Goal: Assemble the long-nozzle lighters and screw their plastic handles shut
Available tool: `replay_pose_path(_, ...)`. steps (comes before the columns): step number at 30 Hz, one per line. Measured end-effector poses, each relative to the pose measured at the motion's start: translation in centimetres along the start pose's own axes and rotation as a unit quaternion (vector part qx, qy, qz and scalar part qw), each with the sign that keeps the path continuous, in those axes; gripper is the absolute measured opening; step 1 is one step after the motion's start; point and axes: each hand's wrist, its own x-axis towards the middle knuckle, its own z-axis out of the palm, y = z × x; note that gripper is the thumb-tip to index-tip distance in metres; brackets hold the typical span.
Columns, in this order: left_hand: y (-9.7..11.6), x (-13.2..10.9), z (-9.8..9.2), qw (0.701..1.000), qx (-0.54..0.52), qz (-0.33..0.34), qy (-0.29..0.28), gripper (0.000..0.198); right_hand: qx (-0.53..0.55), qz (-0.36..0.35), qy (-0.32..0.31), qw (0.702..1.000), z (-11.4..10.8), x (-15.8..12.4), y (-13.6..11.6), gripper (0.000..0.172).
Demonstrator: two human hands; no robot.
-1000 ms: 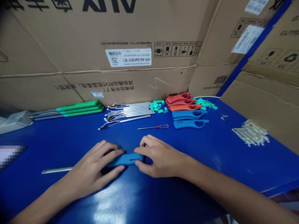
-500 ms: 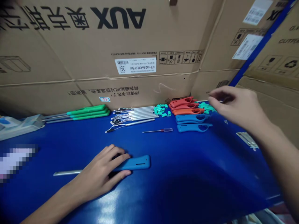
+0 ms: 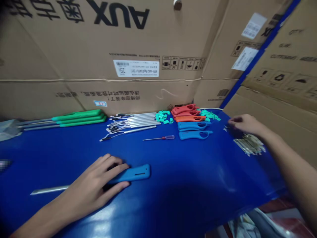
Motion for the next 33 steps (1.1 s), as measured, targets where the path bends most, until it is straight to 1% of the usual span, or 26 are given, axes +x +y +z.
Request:
replay_pose_path(2, -0.3, 0.0, 0.3, 1.0, 0.011, 0.015, 0.021, 0.031, 0.009, 0.023, -0.089, 0.996, -0.1, -0.1, 0.6, 0.022)
replay_pose_path(3, -0.5, 0.0, 0.4, 0.999, 0.017, 0.019, 0.033, 0.032, 0.015, 0.03, -0.119, 0.992, -0.2, -0.2, 0.8, 0.024)
replay_pose_path(5, -0.8, 0.0, 0.6, 0.998, 0.022, 0.037, 0.035, 0.033, 0.027, 0.036, -0.157, 0.987, -0.4, -0.5, 0.9, 0.027)
replay_pose_path(8, -0.9, 0.0, 0.6, 0.996, 0.028, 0.057, 0.055, 0.034, 0.043, 0.043, -0.185, 0.981, -0.6, -0.9, 0.5, 0.031)
replay_pose_path(11, -0.8, 0.2, 0.5, 0.996, 0.03, 0.062, 0.065, 0.034, 0.053, 0.054, -0.197, 0.977, -0.3, -1.1, 0.0, 0.031)
replay_pose_path(18, -0.7, 0.2, 0.4, 0.996, 0.031, 0.059, 0.064, 0.033, 0.05, 0.105, -0.207, 0.972, 0.7, -0.6, -0.3, 0.031)
replay_pose_path(26, -0.5, 0.0, 0.4, 0.999, 0.019, 0.027, 0.024, 0.033, 0.034, 0.154, -0.222, 0.962, 1.1, -0.4, -1.1, 0.032)
replay_pose_path(30, -0.3, -0.1, 0.4, 1.0, 0.012, 0.012, 0.014, 0.031, 0.018, 0.169, -0.211, 0.963, 1.2, -0.2, -1.4, 0.031)
replay_pose_path(33, -0.1, -0.1, 0.2, 1.0, 0.007, 0.004, 0.009, 0.031, 0.012, 0.172, -0.182, 0.968, 0.3, -0.4, -1.8, 0.028)
